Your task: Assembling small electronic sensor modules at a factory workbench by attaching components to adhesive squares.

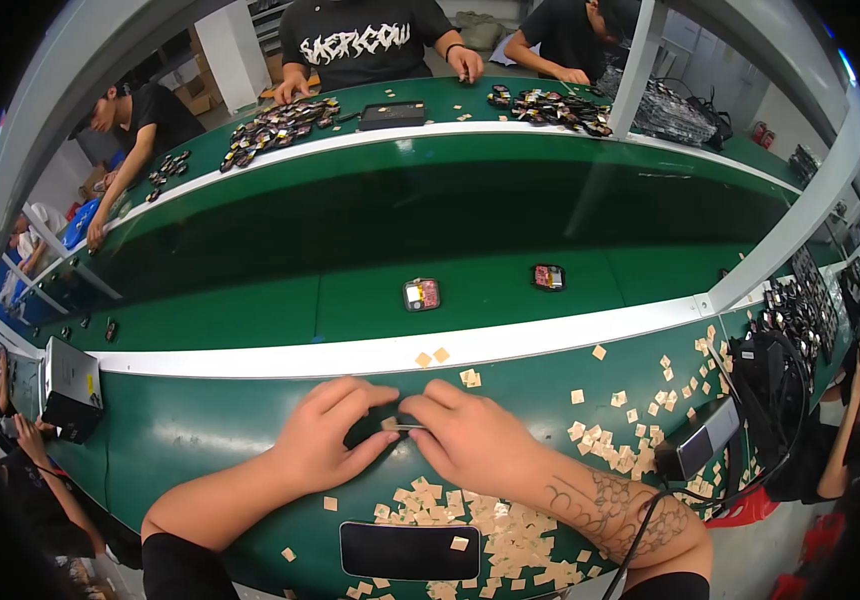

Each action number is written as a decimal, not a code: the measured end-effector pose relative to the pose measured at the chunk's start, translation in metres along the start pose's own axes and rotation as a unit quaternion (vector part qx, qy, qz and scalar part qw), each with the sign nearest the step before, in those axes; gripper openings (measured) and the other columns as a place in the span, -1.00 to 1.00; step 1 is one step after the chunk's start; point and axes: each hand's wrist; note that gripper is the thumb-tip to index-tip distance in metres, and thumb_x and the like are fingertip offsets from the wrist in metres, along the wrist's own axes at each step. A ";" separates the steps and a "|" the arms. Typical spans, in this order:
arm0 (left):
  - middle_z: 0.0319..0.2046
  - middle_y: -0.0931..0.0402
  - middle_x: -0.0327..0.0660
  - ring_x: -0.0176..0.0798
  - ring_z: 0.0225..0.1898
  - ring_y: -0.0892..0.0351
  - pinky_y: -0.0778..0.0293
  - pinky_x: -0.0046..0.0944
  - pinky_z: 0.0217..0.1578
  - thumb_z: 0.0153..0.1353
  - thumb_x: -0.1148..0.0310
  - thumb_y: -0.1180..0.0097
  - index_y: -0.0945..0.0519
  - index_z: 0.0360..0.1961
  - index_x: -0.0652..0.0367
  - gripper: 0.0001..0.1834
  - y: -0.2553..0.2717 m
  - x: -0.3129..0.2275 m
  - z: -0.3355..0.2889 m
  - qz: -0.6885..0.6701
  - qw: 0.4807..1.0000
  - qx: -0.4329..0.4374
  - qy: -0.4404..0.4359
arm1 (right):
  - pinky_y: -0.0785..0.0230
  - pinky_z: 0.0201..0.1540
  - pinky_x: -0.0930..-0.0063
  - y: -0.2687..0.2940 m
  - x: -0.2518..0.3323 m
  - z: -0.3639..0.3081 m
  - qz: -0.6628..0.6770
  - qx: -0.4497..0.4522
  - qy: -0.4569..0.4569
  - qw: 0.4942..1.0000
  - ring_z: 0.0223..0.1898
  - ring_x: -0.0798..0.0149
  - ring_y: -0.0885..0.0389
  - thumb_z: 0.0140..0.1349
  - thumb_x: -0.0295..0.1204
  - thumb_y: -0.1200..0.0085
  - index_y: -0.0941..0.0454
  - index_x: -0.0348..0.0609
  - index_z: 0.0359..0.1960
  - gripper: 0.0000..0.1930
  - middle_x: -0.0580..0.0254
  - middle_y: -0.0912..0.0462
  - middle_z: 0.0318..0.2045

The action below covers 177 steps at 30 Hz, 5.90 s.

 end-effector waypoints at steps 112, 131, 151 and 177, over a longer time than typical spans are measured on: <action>-0.35 -0.78 -0.26 -0.51 -0.37 -0.59 -0.50 -0.42 -0.31 0.27 0.52 -0.48 -0.82 -0.20 0.23 -0.90 -0.004 0.016 -0.004 -0.307 0.937 0.019 0.163 | -0.58 -0.33 0.52 -0.002 -0.010 0.002 0.208 -0.093 0.027 0.973 -0.32 0.35 -0.76 0.36 -0.61 -0.32 -0.73 -0.28 -0.10 -0.87 0.20 -0.70 -0.24; -0.20 -0.75 -0.18 -0.42 -0.24 -0.63 -0.50 -0.37 -0.21 0.28 0.67 -0.40 -0.74 -0.07 0.32 -0.79 0.000 0.012 -0.003 -0.324 0.943 0.016 0.079 | -0.49 -0.39 0.51 0.002 -0.008 0.003 0.138 -0.105 0.069 0.982 -0.39 0.35 -0.67 0.30 -0.62 -0.36 -0.75 -0.24 -0.11 -0.84 0.21 -0.70 -0.26; -0.25 -0.67 -0.25 -0.47 -0.26 -0.56 -0.53 -0.38 -0.17 0.37 0.59 -0.39 -0.64 -0.20 0.28 -0.88 -0.005 0.005 -0.006 -0.435 0.879 0.031 0.194 | -0.45 -0.41 0.54 -0.002 -0.008 0.003 0.138 -0.113 0.084 0.980 -0.42 0.40 -0.62 0.27 -0.63 -0.38 -0.76 -0.25 -0.12 -0.83 0.22 -0.69 -0.27; -0.26 -0.78 -0.20 -0.47 -0.33 -0.65 -0.54 -0.42 -0.32 0.29 0.61 -0.43 -0.81 -0.11 0.28 -0.83 -0.007 0.009 -0.007 -0.354 0.930 -0.022 0.098 | -0.44 -0.38 0.64 -0.003 -0.008 0.001 0.199 -0.098 0.049 0.974 -0.35 0.51 -0.65 0.35 -0.64 -0.33 -0.74 -0.31 -0.11 -0.88 0.22 -0.69 -0.22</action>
Point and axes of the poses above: each hand's wrist, its own z-axis towards the middle knuckle, its own y-axis out of the back of the hand, x = y × z
